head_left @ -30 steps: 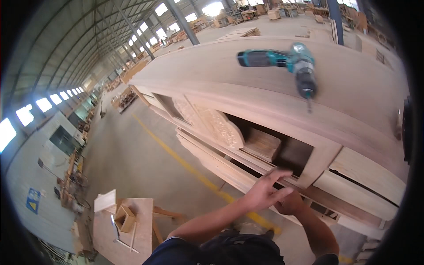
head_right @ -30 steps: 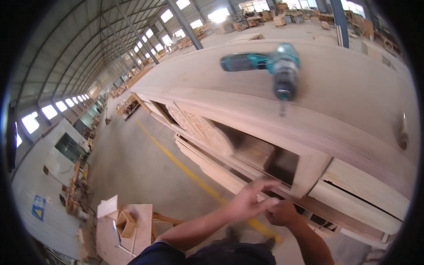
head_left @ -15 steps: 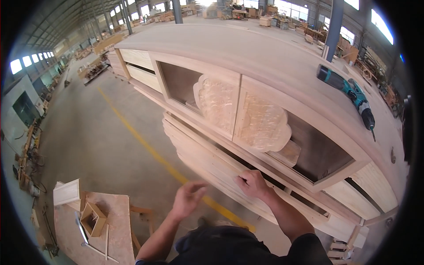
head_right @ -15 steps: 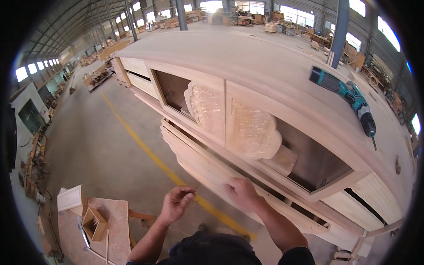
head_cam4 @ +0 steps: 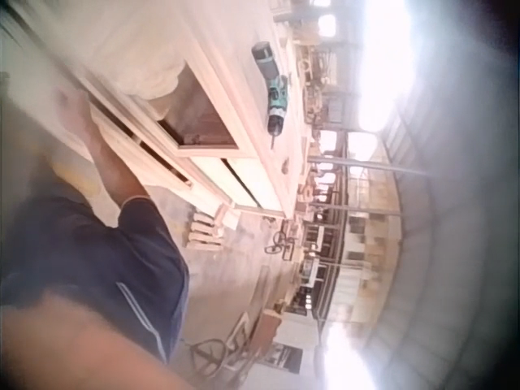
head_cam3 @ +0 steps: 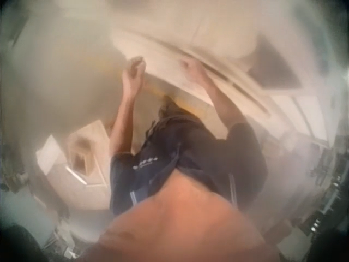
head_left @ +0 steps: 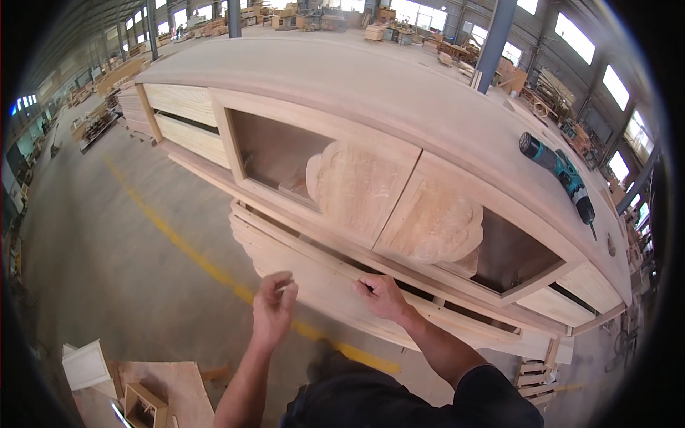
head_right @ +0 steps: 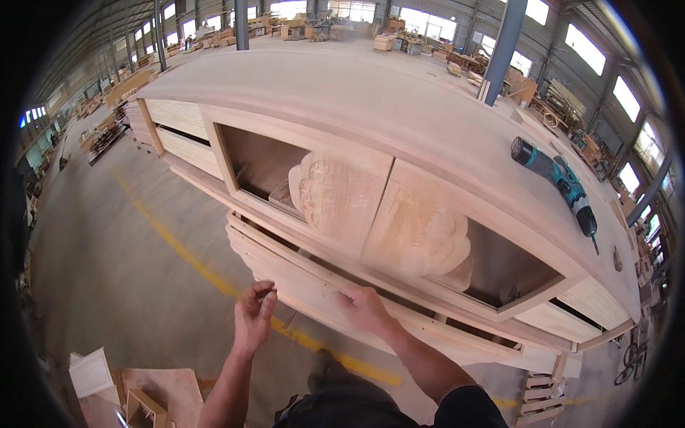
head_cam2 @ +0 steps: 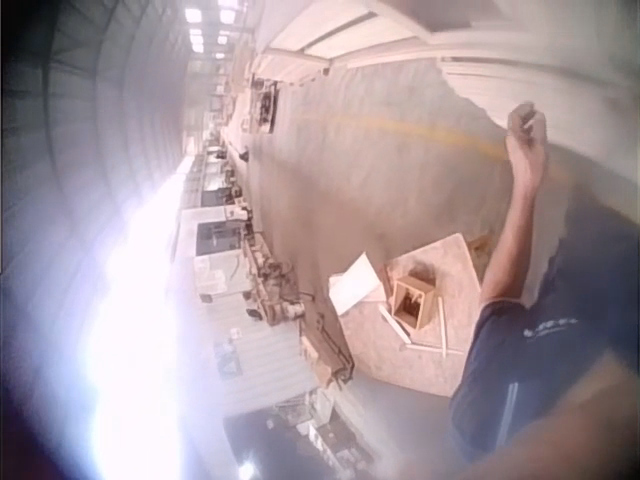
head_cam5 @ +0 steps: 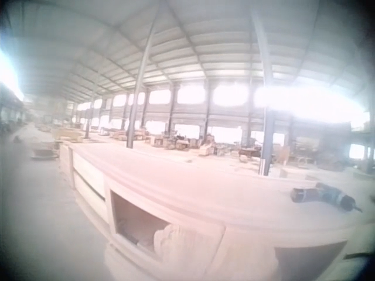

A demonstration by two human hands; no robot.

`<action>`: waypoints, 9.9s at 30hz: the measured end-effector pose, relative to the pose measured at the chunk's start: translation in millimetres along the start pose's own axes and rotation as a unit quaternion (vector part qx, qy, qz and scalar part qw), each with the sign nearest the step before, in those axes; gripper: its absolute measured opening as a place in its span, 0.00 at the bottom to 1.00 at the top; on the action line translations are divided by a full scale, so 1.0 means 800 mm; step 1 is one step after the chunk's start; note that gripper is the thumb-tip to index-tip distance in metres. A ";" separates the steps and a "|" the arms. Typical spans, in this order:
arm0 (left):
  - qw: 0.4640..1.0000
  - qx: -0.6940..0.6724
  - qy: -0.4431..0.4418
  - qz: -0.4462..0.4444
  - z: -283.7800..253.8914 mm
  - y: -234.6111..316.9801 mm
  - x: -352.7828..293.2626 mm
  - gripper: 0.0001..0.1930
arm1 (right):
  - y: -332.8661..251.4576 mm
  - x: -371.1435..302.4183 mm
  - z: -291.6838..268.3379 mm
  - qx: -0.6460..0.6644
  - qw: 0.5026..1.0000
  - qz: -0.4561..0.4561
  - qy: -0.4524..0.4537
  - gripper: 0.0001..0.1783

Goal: The person uses a drill to secure hinges on a cabinet door and places wooden components inside the cabinet.

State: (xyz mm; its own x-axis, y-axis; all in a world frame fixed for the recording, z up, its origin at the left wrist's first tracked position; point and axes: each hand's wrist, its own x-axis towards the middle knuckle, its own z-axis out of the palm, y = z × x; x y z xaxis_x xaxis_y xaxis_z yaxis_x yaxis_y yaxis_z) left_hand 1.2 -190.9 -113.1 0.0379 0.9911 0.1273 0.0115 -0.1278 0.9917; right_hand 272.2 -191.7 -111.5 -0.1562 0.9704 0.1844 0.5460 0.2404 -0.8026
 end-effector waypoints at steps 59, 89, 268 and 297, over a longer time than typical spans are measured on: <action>0.963 0.044 0.266 -0.019 -0.334 0.011 -0.144 0.39 | -0.222 0.157 0.422 0.035 0.927 -0.169 -0.333 0.20; 0.831 0.411 0.374 0.029 -0.498 -0.128 -0.257 0.15 | -0.191 0.059 0.369 -0.041 0.953 0.010 -0.301 0.27; 0.809 0.560 -0.057 0.168 -0.194 0.258 0.487 0.45 | -0.106 0.438 0.090 0.544 0.832 0.085 0.073 0.13; 0.854 0.502 -0.134 0.007 -0.194 0.289 0.482 0.48 | -0.142 0.454 0.085 0.601 0.793 0.099 0.008 0.12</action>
State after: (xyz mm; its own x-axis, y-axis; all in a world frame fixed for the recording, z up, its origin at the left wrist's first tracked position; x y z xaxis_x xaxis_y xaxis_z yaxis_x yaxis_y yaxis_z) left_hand -136.6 167.0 167.7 0.2721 0.9623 -0.0026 0.8551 -0.2405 0.4593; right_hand 97.5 131.7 7.7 -0.1489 0.9888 -0.0139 -0.6220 -0.1046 -0.7760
